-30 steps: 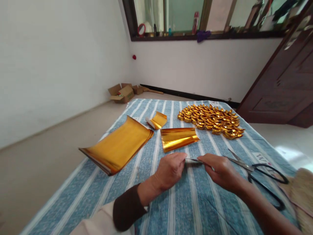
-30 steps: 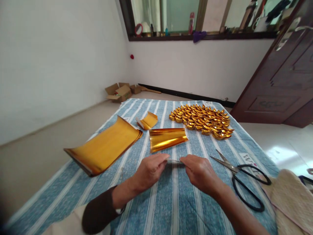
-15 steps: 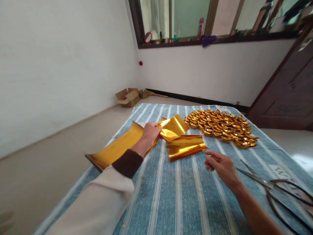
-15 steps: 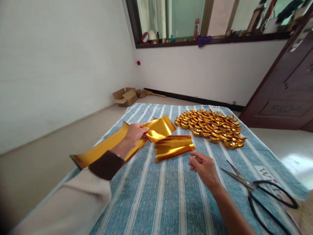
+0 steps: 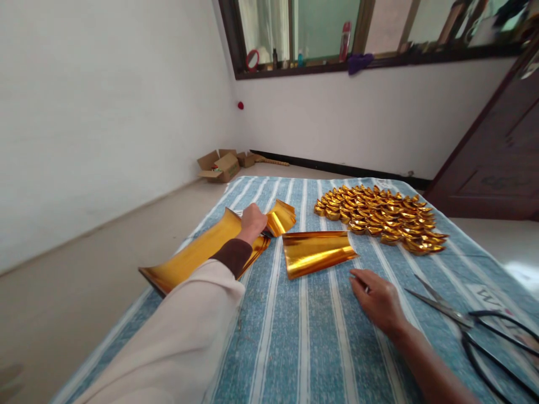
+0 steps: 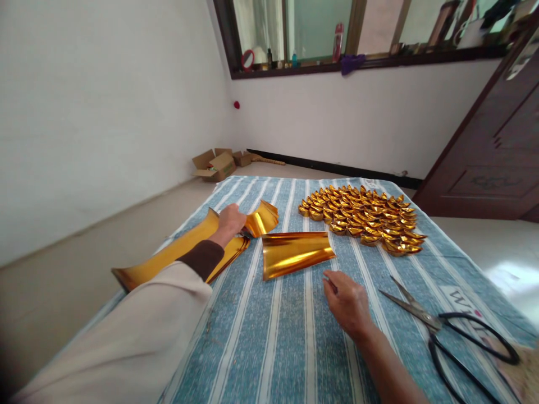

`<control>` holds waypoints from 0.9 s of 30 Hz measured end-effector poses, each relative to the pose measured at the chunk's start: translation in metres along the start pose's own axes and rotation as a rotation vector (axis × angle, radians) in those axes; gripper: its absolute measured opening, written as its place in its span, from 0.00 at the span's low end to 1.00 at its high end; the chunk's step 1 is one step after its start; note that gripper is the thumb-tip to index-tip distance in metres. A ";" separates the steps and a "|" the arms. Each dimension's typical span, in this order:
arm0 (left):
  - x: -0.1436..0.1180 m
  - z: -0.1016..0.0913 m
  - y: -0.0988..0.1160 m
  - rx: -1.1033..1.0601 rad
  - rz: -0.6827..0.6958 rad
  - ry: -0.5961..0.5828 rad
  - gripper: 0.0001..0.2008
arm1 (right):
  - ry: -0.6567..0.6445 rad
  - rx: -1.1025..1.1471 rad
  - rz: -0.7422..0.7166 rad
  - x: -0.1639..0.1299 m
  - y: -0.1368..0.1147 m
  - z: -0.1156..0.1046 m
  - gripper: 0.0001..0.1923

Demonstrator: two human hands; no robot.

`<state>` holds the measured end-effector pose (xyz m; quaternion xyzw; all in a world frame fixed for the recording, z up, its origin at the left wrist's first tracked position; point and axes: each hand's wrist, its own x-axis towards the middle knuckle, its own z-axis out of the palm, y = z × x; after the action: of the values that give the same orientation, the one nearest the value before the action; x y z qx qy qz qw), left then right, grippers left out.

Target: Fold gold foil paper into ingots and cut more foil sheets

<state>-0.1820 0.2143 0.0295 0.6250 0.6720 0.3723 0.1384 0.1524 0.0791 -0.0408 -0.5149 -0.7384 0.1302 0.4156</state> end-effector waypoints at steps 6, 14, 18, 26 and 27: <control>0.012 0.009 0.003 0.274 -0.285 0.056 0.12 | 0.066 -0.267 -0.369 0.001 -0.014 0.003 0.11; 0.021 0.013 0.009 0.471 -0.345 0.049 0.11 | 0.059 -0.363 -0.461 0.006 -0.019 0.013 0.11; 0.017 0.010 0.015 0.568 -0.271 0.003 0.11 | -0.011 -0.354 -0.503 0.009 -0.022 0.022 0.13; -0.020 0.001 0.056 0.703 0.101 -0.063 0.12 | 0.019 -0.388 -0.468 0.009 -0.015 0.030 0.16; -0.029 0.001 0.063 0.695 0.182 -0.104 0.11 | 0.030 -0.391 -0.459 0.009 -0.014 0.031 0.16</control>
<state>-0.1299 0.1839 0.0630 0.7101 0.6921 0.1000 -0.0819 0.1195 0.0884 -0.0469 -0.4068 -0.8403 -0.1192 0.3380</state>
